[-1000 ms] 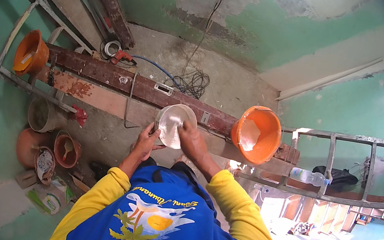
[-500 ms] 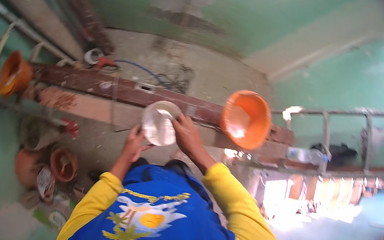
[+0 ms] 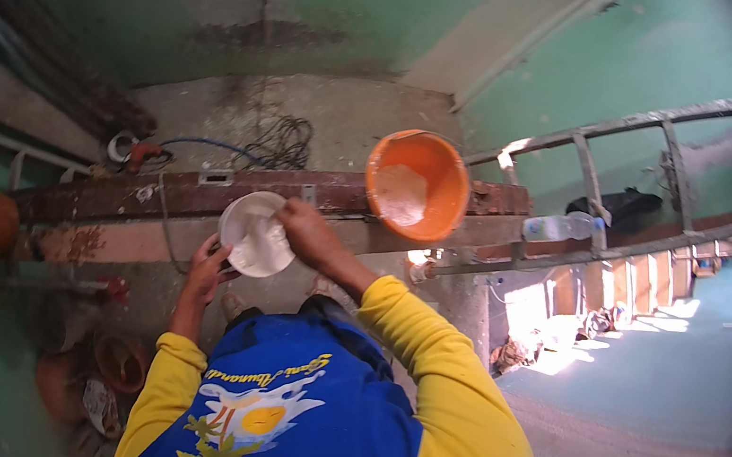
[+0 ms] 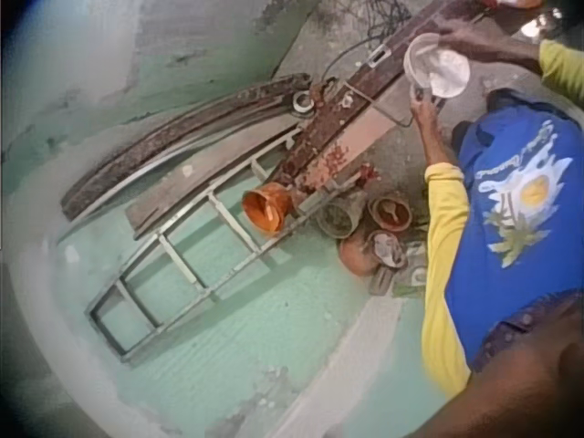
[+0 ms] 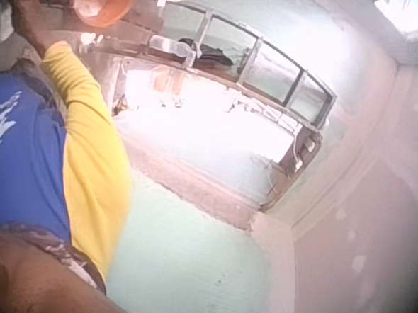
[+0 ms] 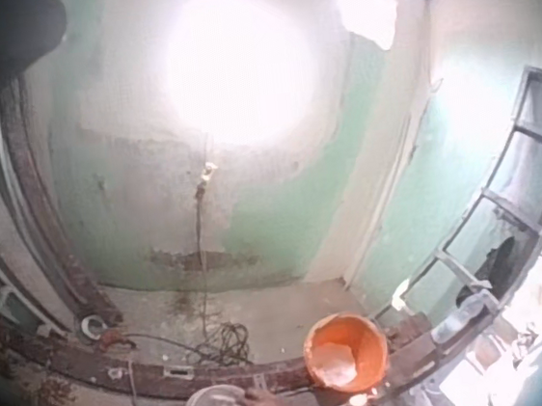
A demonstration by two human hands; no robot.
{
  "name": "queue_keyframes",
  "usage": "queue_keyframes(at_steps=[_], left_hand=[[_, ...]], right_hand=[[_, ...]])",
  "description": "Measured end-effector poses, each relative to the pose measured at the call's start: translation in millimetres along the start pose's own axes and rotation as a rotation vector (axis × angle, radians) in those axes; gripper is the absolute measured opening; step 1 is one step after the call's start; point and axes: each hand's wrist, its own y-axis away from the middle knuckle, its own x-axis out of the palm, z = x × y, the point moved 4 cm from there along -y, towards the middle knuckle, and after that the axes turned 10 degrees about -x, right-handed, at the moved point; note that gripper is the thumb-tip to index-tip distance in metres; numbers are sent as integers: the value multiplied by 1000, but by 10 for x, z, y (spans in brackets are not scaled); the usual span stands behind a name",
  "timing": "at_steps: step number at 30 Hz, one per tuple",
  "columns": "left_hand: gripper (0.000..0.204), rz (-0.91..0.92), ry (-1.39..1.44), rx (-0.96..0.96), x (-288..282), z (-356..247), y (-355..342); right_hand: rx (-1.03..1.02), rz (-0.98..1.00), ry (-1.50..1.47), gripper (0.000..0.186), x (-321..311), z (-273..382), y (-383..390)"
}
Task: The person mixes a white powder with water in a bowl using a trowel, then applies the mixture to the wall with a yellow trowel. The person repeatedly scoops material and smooths it onto the wall surface.
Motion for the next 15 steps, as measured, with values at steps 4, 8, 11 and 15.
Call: queue_keyframes(at_steps=[4,8,11,15], left_hand=[[68,7,185,108,66,132,-9],[61,-79,186,140,182,368,38],[61,-14,213,144,188,414,75],[71,1,200,129,179,388,122]], right_hand=[[313,147,51,18,-88,-158,160],[323,163,-20,18,352,66,432],[314,68,-194,17,201,344,254],[262,210,-153,18,204,154,184]])
